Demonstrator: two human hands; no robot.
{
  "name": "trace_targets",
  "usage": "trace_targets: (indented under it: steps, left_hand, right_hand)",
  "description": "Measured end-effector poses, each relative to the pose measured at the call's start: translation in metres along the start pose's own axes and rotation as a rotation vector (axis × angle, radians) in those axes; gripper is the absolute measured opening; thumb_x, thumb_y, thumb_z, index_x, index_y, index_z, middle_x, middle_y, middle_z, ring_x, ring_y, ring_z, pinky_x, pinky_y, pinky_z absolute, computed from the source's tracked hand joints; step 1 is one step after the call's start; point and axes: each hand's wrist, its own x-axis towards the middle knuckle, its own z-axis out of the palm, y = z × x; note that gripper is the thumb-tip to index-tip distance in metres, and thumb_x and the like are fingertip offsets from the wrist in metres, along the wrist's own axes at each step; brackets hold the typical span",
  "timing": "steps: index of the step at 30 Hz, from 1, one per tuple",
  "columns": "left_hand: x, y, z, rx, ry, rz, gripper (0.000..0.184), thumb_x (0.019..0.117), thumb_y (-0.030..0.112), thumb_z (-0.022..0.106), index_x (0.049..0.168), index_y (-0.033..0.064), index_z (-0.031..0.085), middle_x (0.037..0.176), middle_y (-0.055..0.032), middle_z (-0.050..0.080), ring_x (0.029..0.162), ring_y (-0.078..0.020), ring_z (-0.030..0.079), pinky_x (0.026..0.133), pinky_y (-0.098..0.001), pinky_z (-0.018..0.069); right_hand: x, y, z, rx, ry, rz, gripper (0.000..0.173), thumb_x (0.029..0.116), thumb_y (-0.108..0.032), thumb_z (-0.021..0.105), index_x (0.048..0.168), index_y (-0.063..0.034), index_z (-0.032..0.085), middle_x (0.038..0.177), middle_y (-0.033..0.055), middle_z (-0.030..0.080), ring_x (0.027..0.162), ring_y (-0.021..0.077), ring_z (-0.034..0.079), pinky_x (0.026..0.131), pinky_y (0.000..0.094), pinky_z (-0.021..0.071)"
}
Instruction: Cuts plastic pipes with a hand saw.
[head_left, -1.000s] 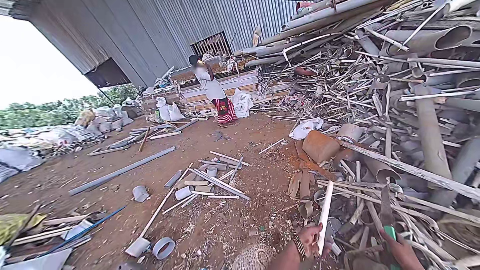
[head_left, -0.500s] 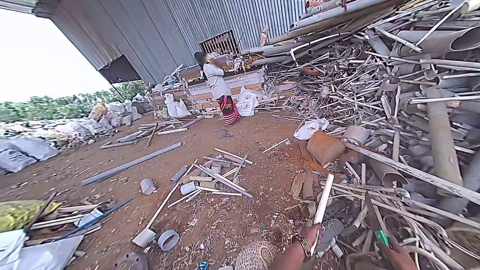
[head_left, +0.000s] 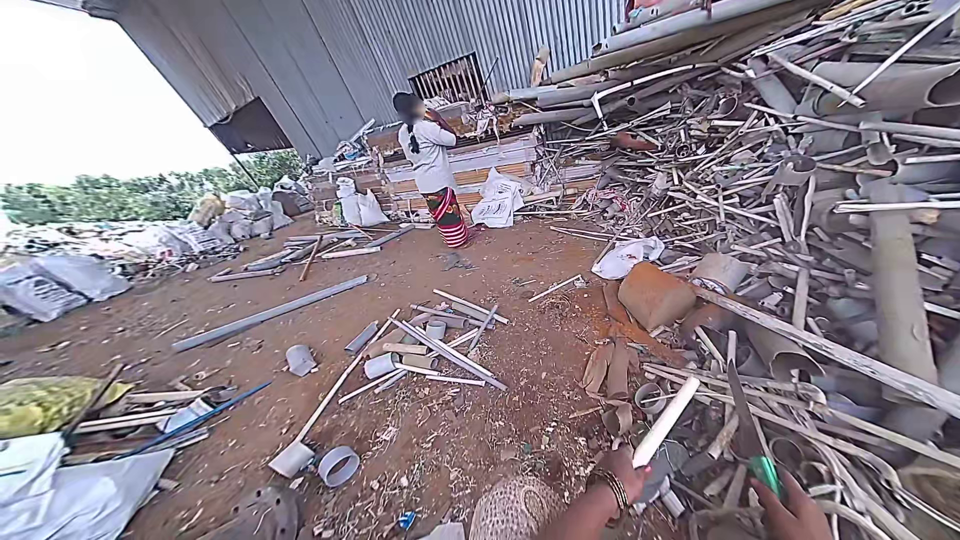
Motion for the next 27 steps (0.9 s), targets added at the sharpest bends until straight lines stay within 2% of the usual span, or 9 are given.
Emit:
trace_targets:
  steps: [4,6,9,13,16,22,24,27]
  left_hand:
    - [-0.001,0.004,0.002,0.061,-0.035,-0.009,0.055,0.1093,0.038,0.048,0.144,-0.0044,0.048,0.139,-0.0294,0.058,0.133,-0.0408,0.056,0.111,-0.0578,0.0427]
    - [-0.002,0.004,0.002,0.075,-0.037,0.011,0.061,0.1057,0.039,0.057,0.147,-0.0032,0.045,0.140,-0.0292,0.057,0.133,-0.0408,0.056,0.112,-0.0576,0.0430]
    - [-0.001,0.002,0.003,0.097,-0.051,0.045,0.066,0.1007,0.037,0.067,0.149,-0.0026,0.043,0.141,-0.0293,0.056,0.133,-0.0418,0.055,0.111,-0.0584,0.0434]
    - [-0.004,0.003,0.001,0.101,-0.070,0.105,0.057,0.1036,0.034,0.062,0.145,-0.0027,0.048,0.139,-0.0292,0.058,0.132,-0.0420,0.056,0.111,-0.0597,0.0426]
    - [-0.003,0.003,0.003,0.100,-0.069,0.124,0.053,0.1053,0.036,0.058,0.142,-0.0023,0.052,0.137,-0.0291,0.059,0.130,-0.0424,0.057,0.109,-0.0609,0.0429]
    - [-0.008,0.005,-0.001,0.145,-0.088,0.128,0.054,0.1079,0.039,0.052,0.142,-0.0033,0.051,0.136,-0.0298,0.059,0.130,-0.0428,0.057,0.109,-0.0606,0.0431]
    - [-0.007,0.003,0.001,0.167,-0.090,0.150,0.058,0.1055,0.040,0.057,0.143,-0.0041,0.049,0.135,-0.0296,0.060,0.129,-0.0422,0.058,0.110,-0.0587,0.0433]
    - [-0.005,0.004,0.004,0.198,-0.085,0.144,0.067,0.1003,0.036,0.068,0.150,-0.0008,0.041,0.136,-0.0291,0.059,0.129,-0.0418,0.058,0.111,-0.0564,0.0442]
  right_hand:
    - [0.001,0.004,0.000,-0.132,-0.042,-0.071,0.051,0.1011,-0.021,0.060,0.140,0.0117,0.052,0.099,0.0327,0.069,0.087,0.0452,0.069,0.083,0.0646,0.0518]
    - [0.000,0.001,0.001,-0.202,-0.075,-0.098,0.050,0.1008,-0.022,0.061,0.137,0.0112,0.054,0.098,0.0329,0.069,0.087,0.0479,0.070,0.083,0.0666,0.0515]
    - [0.000,-0.003,0.001,-0.259,-0.114,-0.087,0.050,0.1020,-0.023,0.060,0.139,0.0101,0.053,0.101,0.0334,0.069,0.092,0.0496,0.069,0.085,0.0673,0.0504]
    - [0.000,-0.004,0.000,-0.269,-0.095,-0.078,0.051,0.1019,-0.024,0.060,0.139,0.0101,0.053,0.102,0.0341,0.069,0.095,0.0508,0.069,0.087,0.0682,0.0498]
    - [0.000,-0.003,-0.002,-0.277,-0.091,-0.073,0.051,0.1023,-0.023,0.060,0.140,0.0103,0.053,0.103,0.0342,0.069,0.095,0.0508,0.069,0.087,0.0684,0.0498]
    - [0.007,0.003,0.003,-0.282,-0.071,-0.065,0.051,0.1023,-0.024,0.061,0.141,0.0078,0.053,0.101,0.0338,0.070,0.093,0.0507,0.069,0.085,0.0692,0.0501]
    - [0.011,0.006,0.002,-0.287,-0.080,-0.028,0.049,0.1047,-0.025,0.059,0.144,0.0036,0.051,0.102,0.0304,0.070,0.092,0.0474,0.070,0.084,0.0674,0.0510]
    - [0.010,0.002,-0.004,-0.276,-0.123,0.046,0.049,0.1075,-0.027,0.054,0.148,0.0004,0.047,0.109,0.0271,0.070,0.098,0.0432,0.070,0.091,0.0617,0.0526]
